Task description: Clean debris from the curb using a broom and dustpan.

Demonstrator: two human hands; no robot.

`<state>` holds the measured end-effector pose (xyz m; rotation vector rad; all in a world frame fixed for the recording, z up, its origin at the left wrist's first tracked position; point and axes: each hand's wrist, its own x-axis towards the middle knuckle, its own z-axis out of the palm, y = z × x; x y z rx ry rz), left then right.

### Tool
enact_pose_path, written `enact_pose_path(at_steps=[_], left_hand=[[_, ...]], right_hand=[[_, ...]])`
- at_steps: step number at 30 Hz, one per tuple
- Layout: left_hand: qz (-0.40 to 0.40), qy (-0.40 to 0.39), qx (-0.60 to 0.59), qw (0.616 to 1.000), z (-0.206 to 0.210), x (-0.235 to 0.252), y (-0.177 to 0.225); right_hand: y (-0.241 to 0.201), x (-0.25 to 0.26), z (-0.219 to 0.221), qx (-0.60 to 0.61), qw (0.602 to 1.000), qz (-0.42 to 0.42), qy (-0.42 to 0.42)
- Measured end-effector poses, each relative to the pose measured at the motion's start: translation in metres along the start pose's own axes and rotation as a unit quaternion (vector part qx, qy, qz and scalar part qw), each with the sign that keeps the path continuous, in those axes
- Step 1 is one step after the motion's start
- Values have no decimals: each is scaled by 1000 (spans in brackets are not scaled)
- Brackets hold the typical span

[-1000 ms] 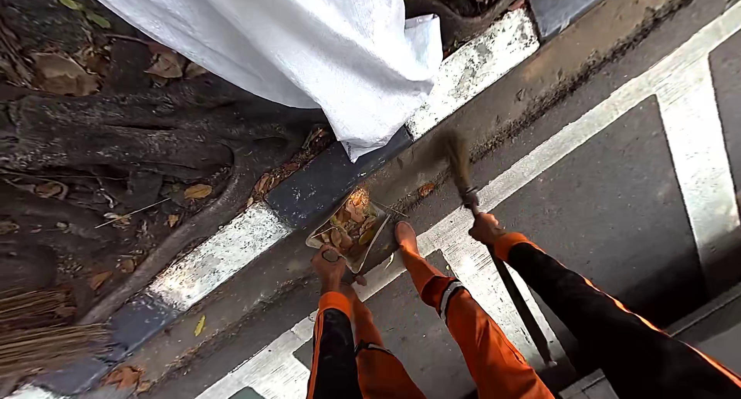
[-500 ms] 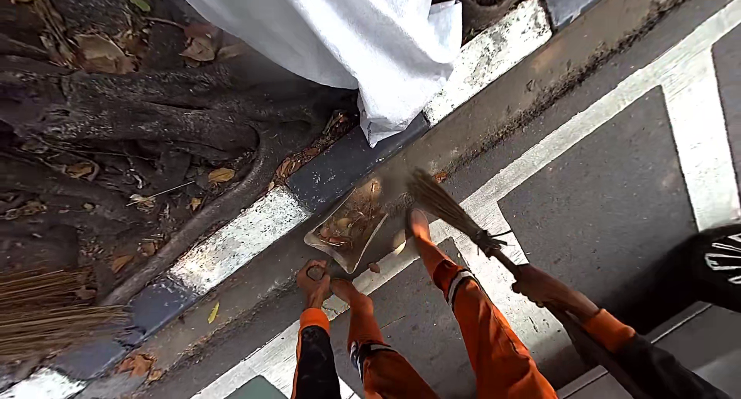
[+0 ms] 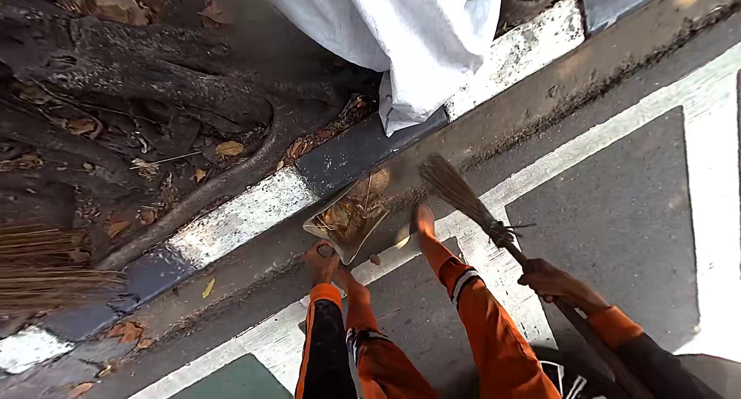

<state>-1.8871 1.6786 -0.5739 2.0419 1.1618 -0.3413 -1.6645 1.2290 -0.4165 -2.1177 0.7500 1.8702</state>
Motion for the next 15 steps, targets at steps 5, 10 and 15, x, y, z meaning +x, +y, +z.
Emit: enact_pose_path(at_steps=[5,10,15], left_hand=[[-48,-26,8,998,-4,6,0],[-44,2,-110,993,-24,-11,-57],[-35,-11,-129,991,-65,-27,-154]], right_hand=[[-92,96,55,-234,961,-51,142],[-136,57,243,-329,934,-139,-23],[-81,-35,259,-234,963,-77,-109]])
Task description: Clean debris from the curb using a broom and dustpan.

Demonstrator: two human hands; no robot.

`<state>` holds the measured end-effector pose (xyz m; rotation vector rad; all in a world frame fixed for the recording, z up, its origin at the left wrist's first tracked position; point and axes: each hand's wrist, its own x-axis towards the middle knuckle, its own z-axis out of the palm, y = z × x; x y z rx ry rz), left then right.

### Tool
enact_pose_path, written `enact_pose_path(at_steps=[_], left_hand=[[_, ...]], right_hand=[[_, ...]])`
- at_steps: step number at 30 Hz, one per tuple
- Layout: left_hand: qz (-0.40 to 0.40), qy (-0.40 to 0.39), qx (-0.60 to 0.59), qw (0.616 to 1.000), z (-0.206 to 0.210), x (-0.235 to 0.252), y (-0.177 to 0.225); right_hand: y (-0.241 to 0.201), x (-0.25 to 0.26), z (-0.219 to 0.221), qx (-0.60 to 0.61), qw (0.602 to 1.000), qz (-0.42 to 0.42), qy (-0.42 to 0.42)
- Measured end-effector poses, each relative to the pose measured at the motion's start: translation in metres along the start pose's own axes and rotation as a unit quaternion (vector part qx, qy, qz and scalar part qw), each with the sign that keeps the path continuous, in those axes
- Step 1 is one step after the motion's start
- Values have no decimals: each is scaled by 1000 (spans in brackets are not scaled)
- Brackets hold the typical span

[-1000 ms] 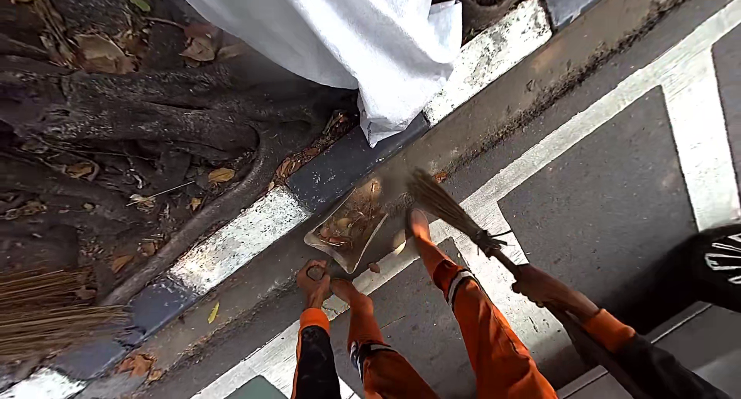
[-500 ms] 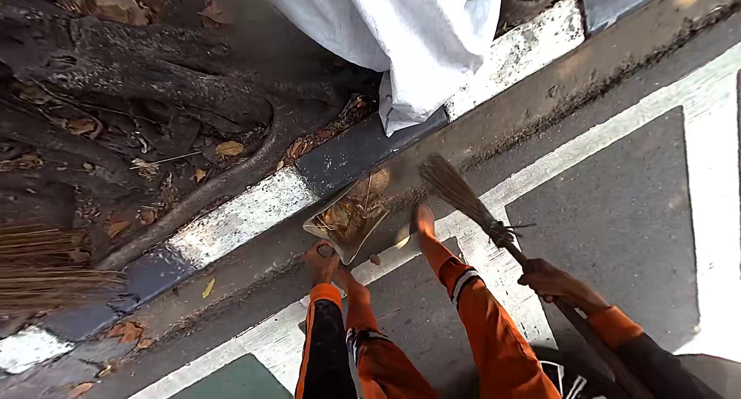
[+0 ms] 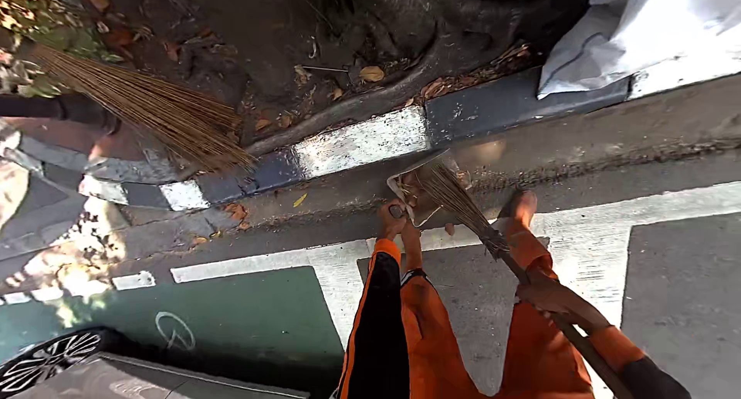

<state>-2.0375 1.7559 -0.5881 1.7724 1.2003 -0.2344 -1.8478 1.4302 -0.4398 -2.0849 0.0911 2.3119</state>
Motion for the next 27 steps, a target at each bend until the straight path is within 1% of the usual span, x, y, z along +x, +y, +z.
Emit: enact_pose_path(at_steps=[1,2,3,5,6,7,8,10,12,13,14,15,16,17,19,20,22,23,24,25,26,27], left_hand=[[1,3,3,1000,-14,-6,-17],[5,9,-1,1000,-26,-9,-36],[19,20,-7,1000,-38,-6,-51],[41,38,-16,998,-60,-1,-74],[45,38,-18,998,-71,2,-81],[47,34,-11,998,-79,3,-85],[42,28,5,999,-84,4,-85],[9,7,51,999,-89,8,-68],[-19,-15,91,996,-92,9,-48],[-20,-15,97,995,-91,7,-47],[-12,-9,93,996,-89,5,-52],[-1,-3,84,996,-87,5,-58],[13,4,73,997,-89,8,-62],[26,12,60,998,-90,10,-64],[34,18,48,998,-92,5,-64],[29,18,54,998,-93,5,-60],[6,6,89,996,-94,9,-53],[-3,2,104,995,-93,10,-53],[-4,4,110,994,-92,8,-55],[3,9,109,994,-90,4,-58],[16,18,104,994,-87,-1,-63],[29,25,99,994,-85,-2,-65]], right_hand=[[19,-20,6,61,998,14,-9],[32,-35,9,96,995,32,9],[42,-40,10,102,992,49,51],[45,-24,9,72,982,78,158],[33,-7,12,57,974,85,203],[15,14,20,52,969,82,227],[-4,41,32,57,971,69,224],[-42,90,62,63,982,46,171],[-75,91,93,74,990,49,110],[-73,78,102,99,990,51,87],[-58,58,109,145,986,42,66],[-37,33,117,227,973,27,37],[-15,6,126,313,949,23,-1],[9,-21,137,372,927,36,-29],[55,-62,162,428,898,92,-34],[69,-70,172,442,888,122,-22],[71,-60,192,476,863,168,1],[62,-43,198,510,843,171,-2],[50,-23,201,553,818,154,-25],[38,-2,201,603,785,121,-73],[27,15,197,650,743,82,-137],[15,25,192,677,709,50,-191]])
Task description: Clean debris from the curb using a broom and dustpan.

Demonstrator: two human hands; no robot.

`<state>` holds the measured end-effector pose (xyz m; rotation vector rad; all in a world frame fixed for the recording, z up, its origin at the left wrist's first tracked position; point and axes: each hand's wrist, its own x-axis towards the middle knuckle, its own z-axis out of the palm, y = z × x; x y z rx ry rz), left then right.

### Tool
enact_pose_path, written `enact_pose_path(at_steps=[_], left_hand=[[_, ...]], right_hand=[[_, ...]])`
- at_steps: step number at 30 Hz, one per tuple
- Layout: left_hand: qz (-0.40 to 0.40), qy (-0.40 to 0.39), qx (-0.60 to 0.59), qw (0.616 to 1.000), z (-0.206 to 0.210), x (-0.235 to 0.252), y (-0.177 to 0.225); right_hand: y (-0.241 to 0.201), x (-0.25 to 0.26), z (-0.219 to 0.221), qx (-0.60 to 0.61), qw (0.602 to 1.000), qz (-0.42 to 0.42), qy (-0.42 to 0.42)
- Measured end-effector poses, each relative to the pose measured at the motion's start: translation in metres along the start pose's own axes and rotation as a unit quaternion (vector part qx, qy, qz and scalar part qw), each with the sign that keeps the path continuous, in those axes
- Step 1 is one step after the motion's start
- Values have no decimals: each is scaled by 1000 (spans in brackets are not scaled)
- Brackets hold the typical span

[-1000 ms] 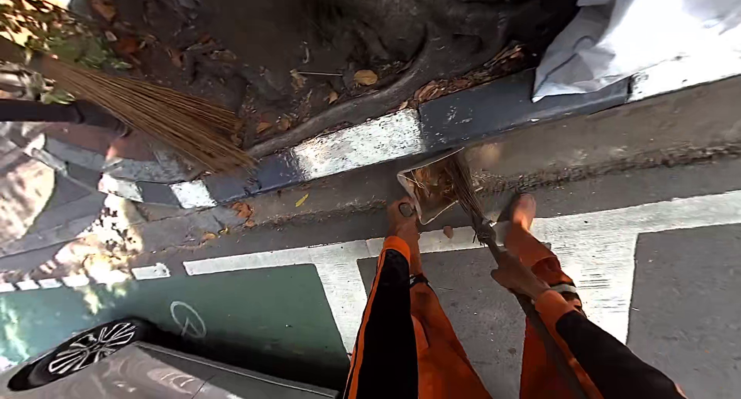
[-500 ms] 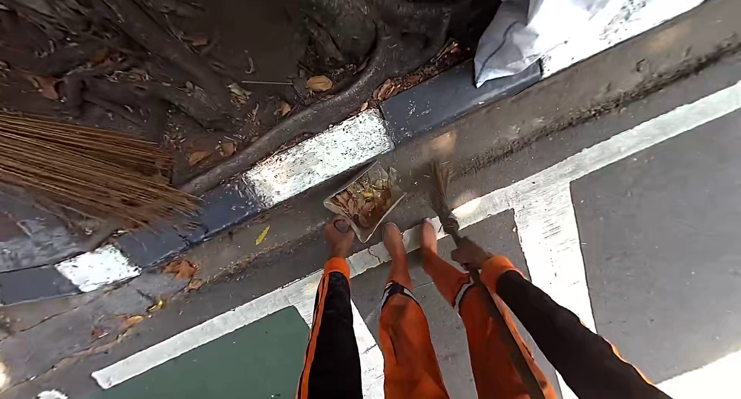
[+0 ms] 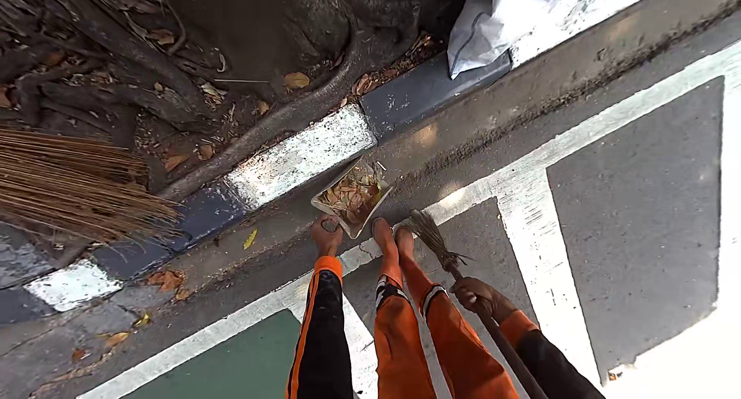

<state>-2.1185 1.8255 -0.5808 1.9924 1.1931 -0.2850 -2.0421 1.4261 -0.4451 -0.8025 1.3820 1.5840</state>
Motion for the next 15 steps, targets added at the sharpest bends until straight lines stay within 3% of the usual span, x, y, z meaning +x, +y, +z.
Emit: enact_pose_path(at_steps=[1,3,7,9,11,12,15], left_hand=[[7,2,-3,1000,0,1,-1],[2,-2,-7,1000,-5,2,-2],[-15,-12,-1,1000,-8,11,1],[-11,-5,0,1000,-8,14,3],[-7,4,0,1000,-5,17,4],[-2,9,-2,1000,-3,16,3],[33,17,-31,999,-5,15,-17]], right_hand=[[-4,1,10,5,999,-1,-34],[2,-24,13,-42,998,-30,-22],[-14,-98,-9,-188,962,-114,162],[-56,-97,-8,-298,894,-149,300],[-108,-56,1,-446,774,-176,414],[-129,-28,12,-504,725,-173,436],[-138,67,73,-638,665,-147,360]])
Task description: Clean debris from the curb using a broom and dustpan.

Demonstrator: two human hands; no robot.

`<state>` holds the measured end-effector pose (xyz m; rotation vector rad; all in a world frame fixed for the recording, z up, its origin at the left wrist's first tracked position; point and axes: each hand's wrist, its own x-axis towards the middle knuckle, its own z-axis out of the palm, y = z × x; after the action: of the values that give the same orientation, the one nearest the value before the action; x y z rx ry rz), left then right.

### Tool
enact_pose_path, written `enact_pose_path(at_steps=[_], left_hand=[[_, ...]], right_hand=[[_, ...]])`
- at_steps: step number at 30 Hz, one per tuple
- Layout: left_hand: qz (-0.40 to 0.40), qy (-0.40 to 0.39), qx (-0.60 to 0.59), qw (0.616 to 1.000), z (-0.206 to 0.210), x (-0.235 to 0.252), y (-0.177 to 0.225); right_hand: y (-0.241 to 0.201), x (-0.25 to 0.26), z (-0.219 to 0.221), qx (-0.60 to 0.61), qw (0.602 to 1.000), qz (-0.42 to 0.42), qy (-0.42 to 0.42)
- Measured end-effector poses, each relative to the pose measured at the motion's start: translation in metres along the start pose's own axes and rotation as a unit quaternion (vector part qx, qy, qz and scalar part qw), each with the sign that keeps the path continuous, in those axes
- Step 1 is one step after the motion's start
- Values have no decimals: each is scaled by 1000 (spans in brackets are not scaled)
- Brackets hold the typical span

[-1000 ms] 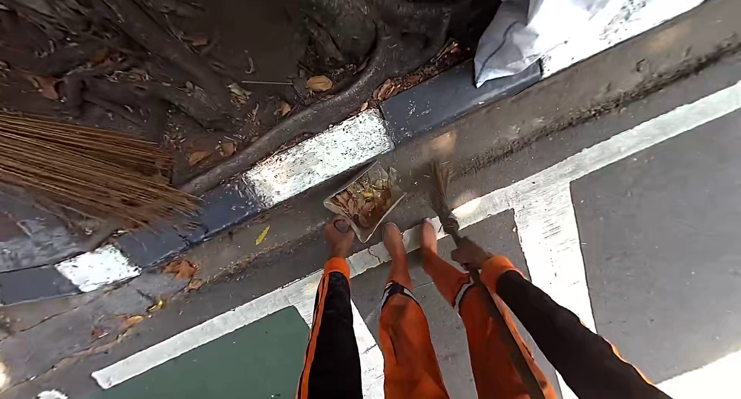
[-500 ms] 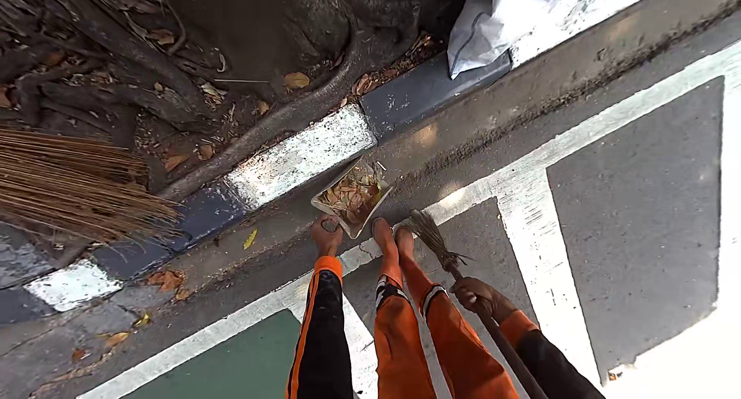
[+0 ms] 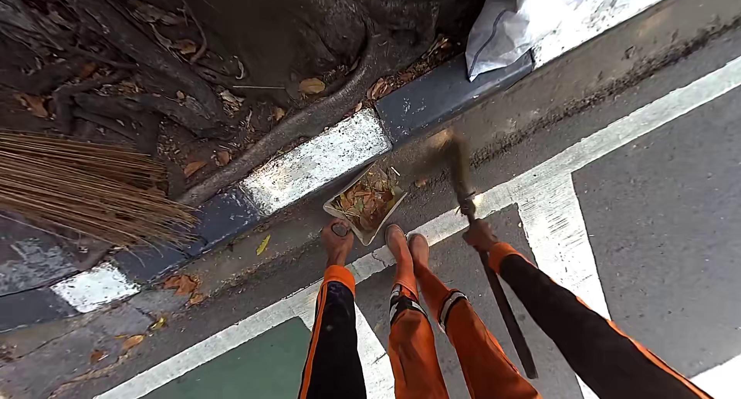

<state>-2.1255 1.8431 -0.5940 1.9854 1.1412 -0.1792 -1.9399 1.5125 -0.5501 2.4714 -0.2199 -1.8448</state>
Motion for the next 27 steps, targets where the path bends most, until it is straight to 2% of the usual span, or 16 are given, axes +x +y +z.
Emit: enact_pose_path(at_steps=[2,4,6,8,11,12,14,15,17,19,21,23,24,27], left_hand=[[31,1,-47,998,-14,0,-23],[56,1,-91,994,-30,-10,-54],[64,14,-90,994,-48,-12,-65],[49,29,-46,997,-73,-15,-74],[14,33,8,999,-102,-18,-98],[0,28,26,999,-110,-17,-101],[-35,12,73,997,-122,-14,-94],[-53,0,93,994,-124,-13,-91],[-70,-19,114,991,-121,-7,-86],[-65,-22,116,991,-120,-2,-89],[-51,-11,92,994,-124,1,-102],[-39,-4,34,999,-143,-2,-130],[-36,-7,2,999,-154,-10,-152],[1,-14,-110,994,-180,-24,-211]], right_hand=[[-50,-11,52,-38,995,-78,-54],[-65,-44,92,-56,984,-130,-106],[-63,-84,86,-75,979,-128,-139],[-36,-121,67,-67,975,-100,-185],[40,-156,38,15,972,-39,-231],[61,-159,30,37,976,-18,-213],[81,-145,24,50,991,9,-123],[74,-132,27,36,997,24,-67],[31,-99,51,21,999,34,2],[-29,-63,102,9,1000,-11,3],[-93,-50,165,-38,995,-82,-43],[-142,-81,213,-56,987,-116,-93],[-149,-105,228,-35,987,-114,-106],[-118,-185,250,104,984,-78,-120]])
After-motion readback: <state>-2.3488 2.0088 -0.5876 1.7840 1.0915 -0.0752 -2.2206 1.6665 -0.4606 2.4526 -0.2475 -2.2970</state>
